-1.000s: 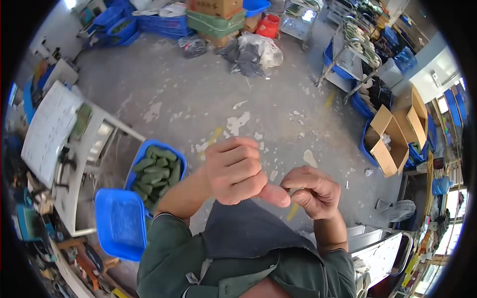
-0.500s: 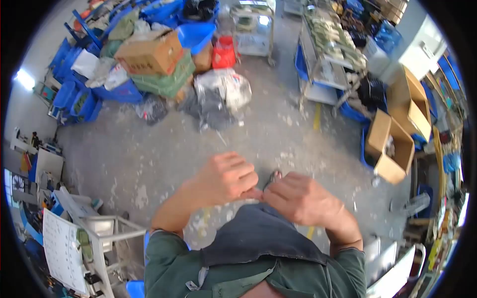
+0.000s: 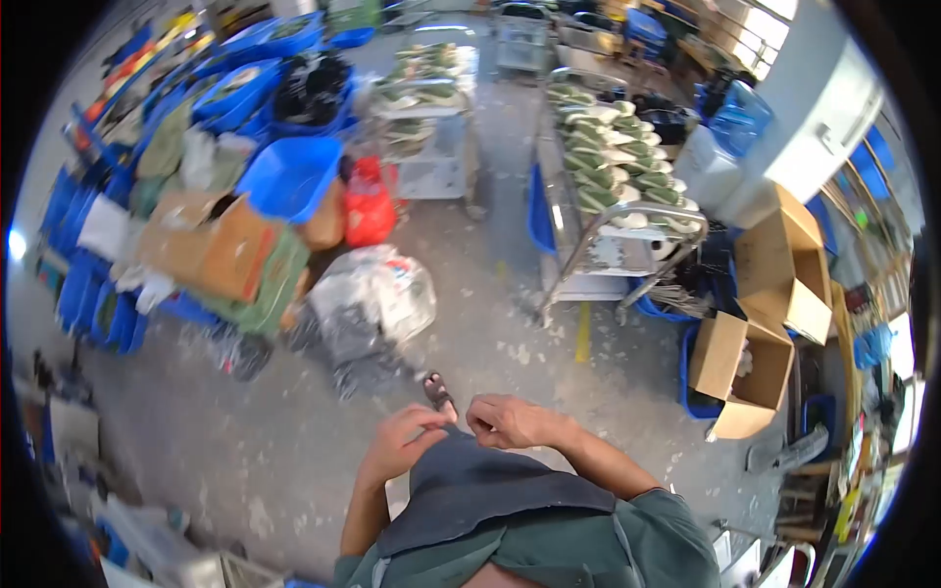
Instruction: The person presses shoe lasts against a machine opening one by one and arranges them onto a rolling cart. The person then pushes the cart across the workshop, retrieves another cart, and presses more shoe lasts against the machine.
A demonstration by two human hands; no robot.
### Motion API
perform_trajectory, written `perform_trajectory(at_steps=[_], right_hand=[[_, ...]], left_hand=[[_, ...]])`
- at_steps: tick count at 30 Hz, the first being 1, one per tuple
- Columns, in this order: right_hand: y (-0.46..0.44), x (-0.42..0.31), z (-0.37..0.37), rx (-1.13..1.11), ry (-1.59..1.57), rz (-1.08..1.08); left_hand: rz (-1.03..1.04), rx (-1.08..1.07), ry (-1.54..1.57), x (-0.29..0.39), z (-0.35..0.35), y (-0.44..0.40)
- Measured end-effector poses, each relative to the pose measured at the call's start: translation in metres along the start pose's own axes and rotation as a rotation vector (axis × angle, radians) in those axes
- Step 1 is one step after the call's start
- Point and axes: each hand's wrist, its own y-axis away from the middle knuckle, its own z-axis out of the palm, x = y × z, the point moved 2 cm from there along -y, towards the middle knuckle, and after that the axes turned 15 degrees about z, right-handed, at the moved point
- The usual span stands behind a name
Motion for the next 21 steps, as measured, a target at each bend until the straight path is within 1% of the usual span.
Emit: perform_trajectory(at_steps=[2,3,4,5,6,7,8,9,10,11,12,13,14,15,16,17,18,19,20,21], right_hand=[[-0.019,0.080,-0.013,0.295,-0.047,0.268],[-0.034,0.131,-0.016,0.398,-0.074,0.347],[-0.038,0.208,-0.018,0.585,-0.375,0.603],[-0.037,0.253,-0.036,0.844,-0.818,0.624],[-0.030,0.258,-0.076,1.124,-0.909,0.697],[-0.011,0.311,-0.113,1.209,-0.950,0.753],[-0.003,0.323,-0.160,1.340,-0.680,0.929],[-0.004,0.358,-0.182,1.605,-0.821,0.591],[-0.003,0.383,-0.208,1.657,-0.733,0.794],[-0.001,0.407,-0.235,1.688,-0.656,1.001],[-0.004,0.434,-0.247,1.719,-0.667,0.925],[-0.005,0.463,-0.259,1.746,-0.679,0.847],[0.003,0.509,-0.264,1.700,-0.739,0.858],[-0.014,0.488,-0.266,1.936,-0.813,0.814],[-0.037,0.449,-0.270,2.179,-0.860,0.741],[-0.033,0.454,-0.260,2.226,-0.742,0.898],[-0.032,0.431,-0.249,2.139,-0.559,1.000],[-0.034,0.427,-0.243,2.171,-0.384,0.874],[-0.001,0.447,-0.218,1.971,0.172,0.943],[-0.024,0.407,-0.233,2.196,-0.498,0.962]], left_hand=[[-0.056,0.108,0.150,-0.067,0.000,-0.027],[-0.098,0.210,0.178,-0.097,-0.010,-0.040],[-0.183,0.211,0.253,-0.121,-0.020,-0.061],[-0.266,0.214,0.330,-0.143,-0.026,-0.086],[-0.353,0.228,0.415,-0.165,-0.029,-0.108],[-0.340,0.164,0.403,-0.194,-0.034,-0.131],[-0.329,0.099,0.391,-0.221,-0.038,-0.158],[-0.368,0.014,0.311,-0.239,-0.047,-0.189],[-0.408,-0.070,0.231,-0.257,-0.054,-0.221],[-0.374,-0.095,0.198,-0.294,-0.054,-0.248],[-0.334,-0.136,0.171,-0.337,-0.054,-0.277],[-0.381,-0.103,0.190,-0.370,-0.060,-0.306],[-0.427,-0.069,0.209,-0.396,-0.067,-0.338],[-0.384,-0.061,0.104,-0.413,-0.079,-0.373],[-0.339,-0.053,-0.001,-0.432,-0.095,-0.409],[-0.288,-0.007,-0.133,-0.476,-0.110,-0.446],[-0.247,0.046,-0.271,-0.520,-0.129,-0.479],[-0.243,0.073,-0.476,-0.539,-0.148,-0.520],[-0.236,0.099,-0.681,-0.555,-0.162,-0.560],[-0.214,0.110,-0.787,-0.578,-0.172,-0.596]])
